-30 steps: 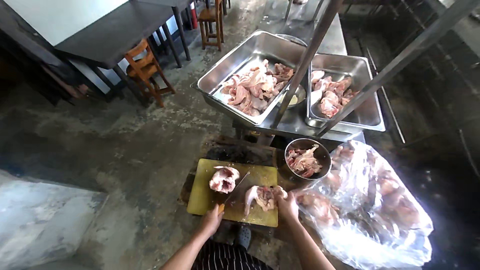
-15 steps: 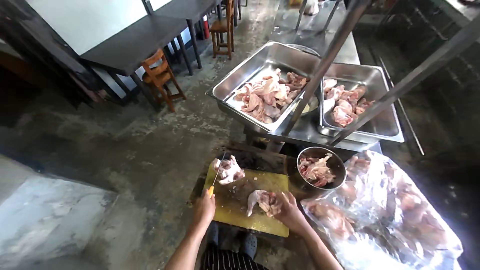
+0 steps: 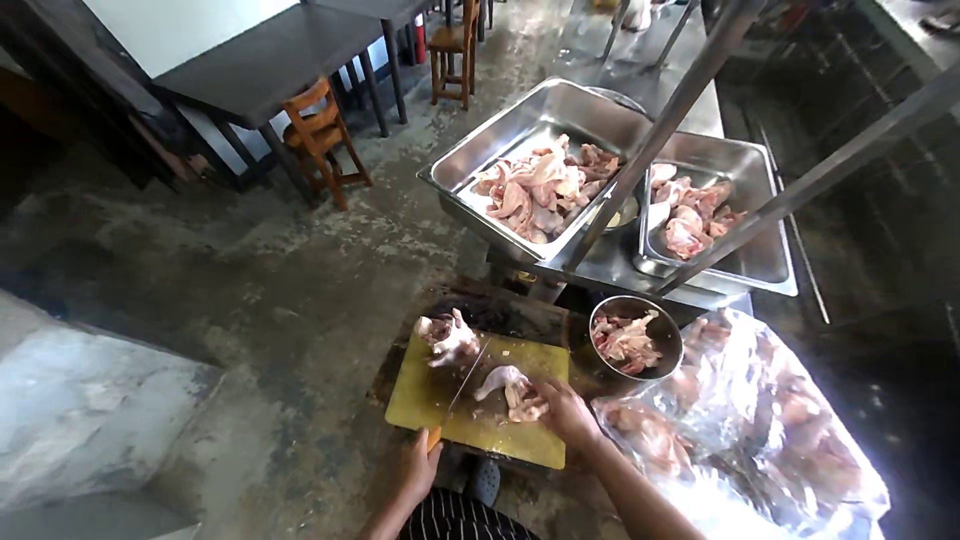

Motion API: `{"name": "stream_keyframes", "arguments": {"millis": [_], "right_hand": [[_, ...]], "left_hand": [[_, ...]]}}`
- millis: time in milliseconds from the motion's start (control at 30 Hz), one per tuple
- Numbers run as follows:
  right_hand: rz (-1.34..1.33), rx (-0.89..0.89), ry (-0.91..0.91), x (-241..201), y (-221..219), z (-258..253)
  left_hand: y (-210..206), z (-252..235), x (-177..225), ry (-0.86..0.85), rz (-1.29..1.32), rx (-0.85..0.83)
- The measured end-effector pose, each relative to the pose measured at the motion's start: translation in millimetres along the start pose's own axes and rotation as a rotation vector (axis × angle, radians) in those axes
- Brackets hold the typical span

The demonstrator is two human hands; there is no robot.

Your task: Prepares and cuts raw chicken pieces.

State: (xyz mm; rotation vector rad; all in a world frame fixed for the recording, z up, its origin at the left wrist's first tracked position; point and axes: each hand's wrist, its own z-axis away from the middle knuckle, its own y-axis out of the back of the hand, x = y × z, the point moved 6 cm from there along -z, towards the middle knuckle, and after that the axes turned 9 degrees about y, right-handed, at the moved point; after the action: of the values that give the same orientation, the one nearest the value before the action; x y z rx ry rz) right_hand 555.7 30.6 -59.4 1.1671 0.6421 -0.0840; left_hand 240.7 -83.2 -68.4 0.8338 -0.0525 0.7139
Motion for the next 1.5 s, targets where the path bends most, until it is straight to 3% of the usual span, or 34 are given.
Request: {"name": "stream_keyframes", "arguments": {"millis": [133,233,333,433,500,667,800,967,1067,1233,1500], "right_hand": [[-0.254,0.103,-0.2,2,12,-10],[-0.598,0.164,-0.298,12,17,-14],[-1.096,0.076,-0.371,20,4,-16],[-1.302,-0.031,-0.608,24,-14,-18],[-1.216,0.073,-0.731,40,-29,-27],[-0.838,0.401,-0.674,24,-19,-39],[-0.936,0.619,-0.697,3,-41,-6],[-1.137,0.679,-0.521,-4,-75,3],[-1.114,0.741,-0.552,-8,-66,-3],[-1.031,0.83,-0.586,-28,-40,-9],[-0.915,0.825,-0.595,-27,-32,-21]], "left_hand": [[-23,0,-23,0.08,0.04,-0.054],[-28,1,-35,0.093,0.09,-0.09],[-34,-1,-43,0.07,0.08,-0.109],[-35,-1,-43,0.09,-0.005,-0.109],[-32,3,-38,0.113,-0.05,-0.107],[-26,7,-26,0.076,-0.126,-0.079],[-30,12,-20,0.021,-0.158,-0.111],[-18,42,-2,-0.001,-0.101,-0.125],[-10,62,18,-0.036,-0.159,-0.145],[-16,56,27,-0.078,-0.211,-0.075],[4,58,72,-0.074,-0.252,-0.066]]}}
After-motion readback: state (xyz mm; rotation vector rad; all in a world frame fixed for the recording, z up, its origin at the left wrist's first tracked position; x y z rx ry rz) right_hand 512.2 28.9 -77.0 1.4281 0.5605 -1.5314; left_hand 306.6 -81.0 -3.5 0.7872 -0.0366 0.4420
